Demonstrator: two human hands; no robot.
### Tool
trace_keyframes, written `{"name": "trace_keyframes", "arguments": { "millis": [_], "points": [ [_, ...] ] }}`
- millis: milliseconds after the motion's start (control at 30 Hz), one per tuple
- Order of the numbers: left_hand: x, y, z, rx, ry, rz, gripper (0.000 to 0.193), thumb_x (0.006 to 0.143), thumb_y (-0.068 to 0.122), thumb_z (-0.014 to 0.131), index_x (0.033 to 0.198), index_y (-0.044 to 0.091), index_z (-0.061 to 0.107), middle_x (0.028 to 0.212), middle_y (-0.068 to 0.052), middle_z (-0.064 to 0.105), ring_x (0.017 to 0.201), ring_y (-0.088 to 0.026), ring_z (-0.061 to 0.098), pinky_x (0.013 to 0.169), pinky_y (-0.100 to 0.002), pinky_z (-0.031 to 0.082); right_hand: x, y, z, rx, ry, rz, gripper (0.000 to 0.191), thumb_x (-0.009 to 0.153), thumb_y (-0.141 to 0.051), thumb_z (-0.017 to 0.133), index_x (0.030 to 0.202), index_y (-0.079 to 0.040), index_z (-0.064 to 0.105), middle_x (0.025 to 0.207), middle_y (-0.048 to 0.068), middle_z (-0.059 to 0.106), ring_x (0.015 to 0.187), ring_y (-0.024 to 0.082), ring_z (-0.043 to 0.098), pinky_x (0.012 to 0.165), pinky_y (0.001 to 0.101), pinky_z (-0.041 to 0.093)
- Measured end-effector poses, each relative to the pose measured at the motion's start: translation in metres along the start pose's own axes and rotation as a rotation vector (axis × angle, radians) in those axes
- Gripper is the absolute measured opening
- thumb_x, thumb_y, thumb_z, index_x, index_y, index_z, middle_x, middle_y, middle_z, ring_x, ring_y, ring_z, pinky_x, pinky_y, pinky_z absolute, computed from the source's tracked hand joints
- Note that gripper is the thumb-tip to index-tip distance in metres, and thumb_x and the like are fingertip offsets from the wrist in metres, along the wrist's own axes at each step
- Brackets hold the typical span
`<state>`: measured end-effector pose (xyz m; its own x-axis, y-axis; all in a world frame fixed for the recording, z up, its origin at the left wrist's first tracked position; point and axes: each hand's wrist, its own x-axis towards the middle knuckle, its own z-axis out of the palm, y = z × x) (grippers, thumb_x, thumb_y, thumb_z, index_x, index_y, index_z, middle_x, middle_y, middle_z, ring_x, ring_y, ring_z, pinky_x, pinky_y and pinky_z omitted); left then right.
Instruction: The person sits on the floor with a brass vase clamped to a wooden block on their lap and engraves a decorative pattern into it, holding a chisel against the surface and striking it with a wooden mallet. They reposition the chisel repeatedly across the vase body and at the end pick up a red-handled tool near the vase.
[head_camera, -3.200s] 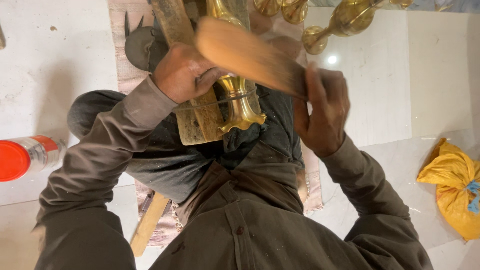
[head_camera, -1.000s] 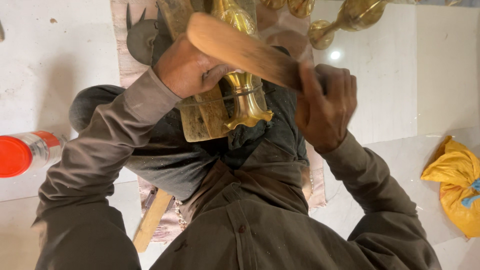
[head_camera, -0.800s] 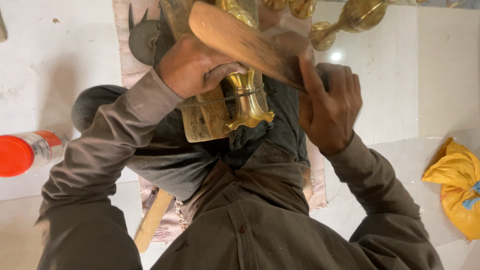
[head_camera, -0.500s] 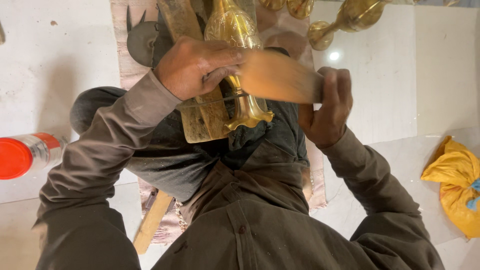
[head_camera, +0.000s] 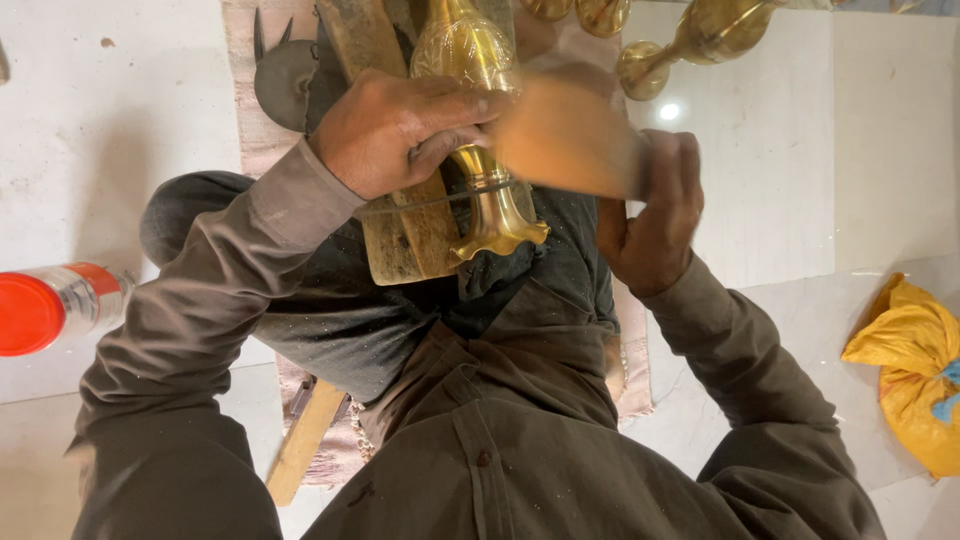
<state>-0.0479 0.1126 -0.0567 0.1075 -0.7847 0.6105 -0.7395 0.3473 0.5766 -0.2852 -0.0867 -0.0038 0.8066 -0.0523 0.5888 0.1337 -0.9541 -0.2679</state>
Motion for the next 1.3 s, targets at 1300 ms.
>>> {"name": "trace_keyframes", "arguments": {
  "millis": [1300],
  "points": [
    [-0.037,0.002,0.021,-0.341,0.669,-0.304,0.048,0.104,-0.012,0.073,0.141,0.010,0.051,0.088,-0.008,0.064,0.090,-0.018,0.070,0.117,-0.042,0.050,-0.033,0.023,0.025,0.100,-0.227,0.440,0.064,0.102,-0.010,0.069,0.159,-0.013,0.039,0.132,0.024,0.065,0.116,0.041,0.069,0.092,0.0453,0.057]
  ]
}}
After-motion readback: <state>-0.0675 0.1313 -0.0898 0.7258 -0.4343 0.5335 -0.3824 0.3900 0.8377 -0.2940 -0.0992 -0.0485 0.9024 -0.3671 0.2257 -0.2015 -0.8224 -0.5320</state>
